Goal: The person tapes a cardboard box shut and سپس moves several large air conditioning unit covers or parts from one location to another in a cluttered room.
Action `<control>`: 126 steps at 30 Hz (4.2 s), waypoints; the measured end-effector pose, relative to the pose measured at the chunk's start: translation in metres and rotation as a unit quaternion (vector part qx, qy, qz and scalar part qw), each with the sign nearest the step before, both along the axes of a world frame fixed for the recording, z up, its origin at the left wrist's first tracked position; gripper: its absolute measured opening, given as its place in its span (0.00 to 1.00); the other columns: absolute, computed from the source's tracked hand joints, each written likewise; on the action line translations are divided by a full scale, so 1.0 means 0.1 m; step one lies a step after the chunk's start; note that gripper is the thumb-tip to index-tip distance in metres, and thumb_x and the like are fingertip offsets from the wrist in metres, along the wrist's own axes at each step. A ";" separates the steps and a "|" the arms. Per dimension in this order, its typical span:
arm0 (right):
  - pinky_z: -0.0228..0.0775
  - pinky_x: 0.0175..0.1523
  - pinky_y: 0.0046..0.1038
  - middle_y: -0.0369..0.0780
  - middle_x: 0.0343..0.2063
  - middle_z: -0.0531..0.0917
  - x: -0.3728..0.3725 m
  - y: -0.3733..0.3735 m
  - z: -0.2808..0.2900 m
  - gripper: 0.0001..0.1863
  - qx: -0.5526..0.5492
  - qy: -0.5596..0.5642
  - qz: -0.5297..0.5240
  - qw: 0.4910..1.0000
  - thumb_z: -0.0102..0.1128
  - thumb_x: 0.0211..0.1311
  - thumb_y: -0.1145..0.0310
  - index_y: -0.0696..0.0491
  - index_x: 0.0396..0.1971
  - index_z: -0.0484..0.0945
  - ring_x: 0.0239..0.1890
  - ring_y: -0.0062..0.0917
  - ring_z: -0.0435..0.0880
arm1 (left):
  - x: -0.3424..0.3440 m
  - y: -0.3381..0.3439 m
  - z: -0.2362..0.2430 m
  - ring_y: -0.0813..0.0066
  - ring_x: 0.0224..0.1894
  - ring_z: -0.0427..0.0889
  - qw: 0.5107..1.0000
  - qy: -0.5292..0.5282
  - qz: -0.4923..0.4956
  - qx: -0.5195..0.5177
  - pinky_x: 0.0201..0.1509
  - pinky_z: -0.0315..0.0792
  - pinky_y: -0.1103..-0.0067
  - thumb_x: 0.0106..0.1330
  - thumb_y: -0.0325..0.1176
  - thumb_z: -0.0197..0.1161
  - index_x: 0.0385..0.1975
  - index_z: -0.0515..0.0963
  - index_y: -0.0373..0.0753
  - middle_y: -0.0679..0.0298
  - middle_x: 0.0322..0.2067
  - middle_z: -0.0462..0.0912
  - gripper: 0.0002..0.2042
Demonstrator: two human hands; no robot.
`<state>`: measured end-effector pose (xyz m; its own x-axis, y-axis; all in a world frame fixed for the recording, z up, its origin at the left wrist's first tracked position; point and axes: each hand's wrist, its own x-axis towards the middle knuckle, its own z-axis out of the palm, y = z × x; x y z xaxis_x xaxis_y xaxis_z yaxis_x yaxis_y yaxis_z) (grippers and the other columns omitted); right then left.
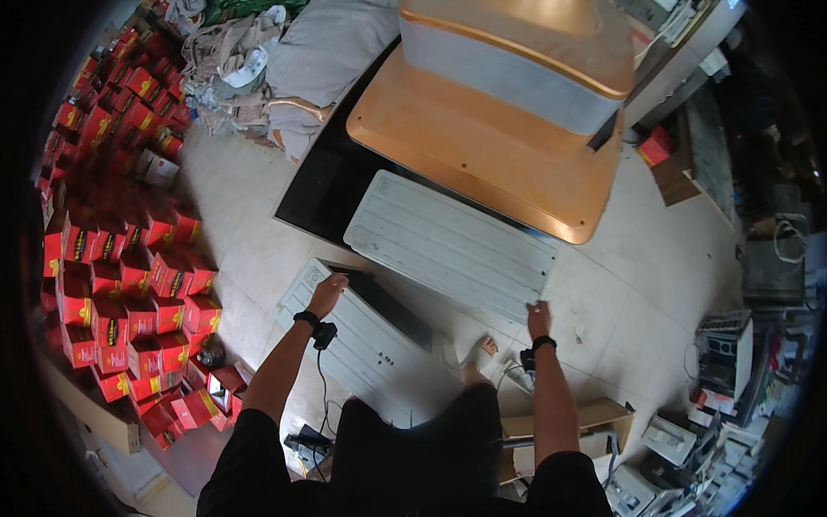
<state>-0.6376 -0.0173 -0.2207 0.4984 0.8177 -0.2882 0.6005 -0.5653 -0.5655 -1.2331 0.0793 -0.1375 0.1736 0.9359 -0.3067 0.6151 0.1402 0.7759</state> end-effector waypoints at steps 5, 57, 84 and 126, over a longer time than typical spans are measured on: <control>0.63 0.58 0.37 0.53 0.51 0.74 -0.02 0.48 -0.61 0.41 0.047 0.150 -0.183 0.970 0.64 0.56 0.48 0.58 0.61 0.59 0.55 0.42 0.72 | 0.22 0.16 -0.26 0.49 0.55 0.70 0.992 0.097 0.000 0.084 0.59 0.64 0.63 0.59 0.41 0.62 0.51 0.69 0.32 0.46 0.51 0.72 0.24; 0.66 0.34 0.54 0.56 0.24 0.80 -1.11 -0.40 -0.28 0.26 -0.069 -0.114 -0.245 0.960 0.41 0.67 0.41 0.53 0.35 0.67 0.32 0.58 0.78 | -0.09 1.14 -1.22 0.49 0.63 0.61 0.988 0.134 0.045 0.068 0.66 0.58 0.65 0.44 0.38 0.76 0.62 0.55 0.26 0.42 0.60 0.62 0.47; 0.63 0.55 0.48 0.39 0.61 0.65 -2.82 -3.09 -0.26 0.43 -0.135 0.550 -0.365 0.739 0.37 0.59 0.27 0.47 0.62 0.60 0.61 0.35 0.65 | -3.18 -3.97 0.97 0.60 0.34 0.81 0.903 0.284 -0.267 -0.180 0.36 0.76 0.66 0.71 0.39 0.44 0.40 0.74 0.40 0.56 0.36 0.81 0.13; 0.42 0.71 0.32 0.40 0.65 0.61 -2.88 -3.38 -1.17 0.45 -0.037 0.345 -0.518 0.782 0.33 0.63 0.31 0.50 0.69 0.52 0.66 0.32 0.58 | -2.29 -0.19 -1.19 0.53 0.56 0.74 0.946 0.149 0.104 -0.269 0.58 0.66 0.67 0.69 0.64 0.30 0.54 0.73 0.36 0.47 0.51 0.77 0.38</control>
<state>-0.9253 -0.3550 -0.3381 0.5867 0.0470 -0.8084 -0.6347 -0.5933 -0.4951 -1.4617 0.0607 -0.2563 -0.1664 0.6353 -0.7542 0.7103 0.6077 0.3552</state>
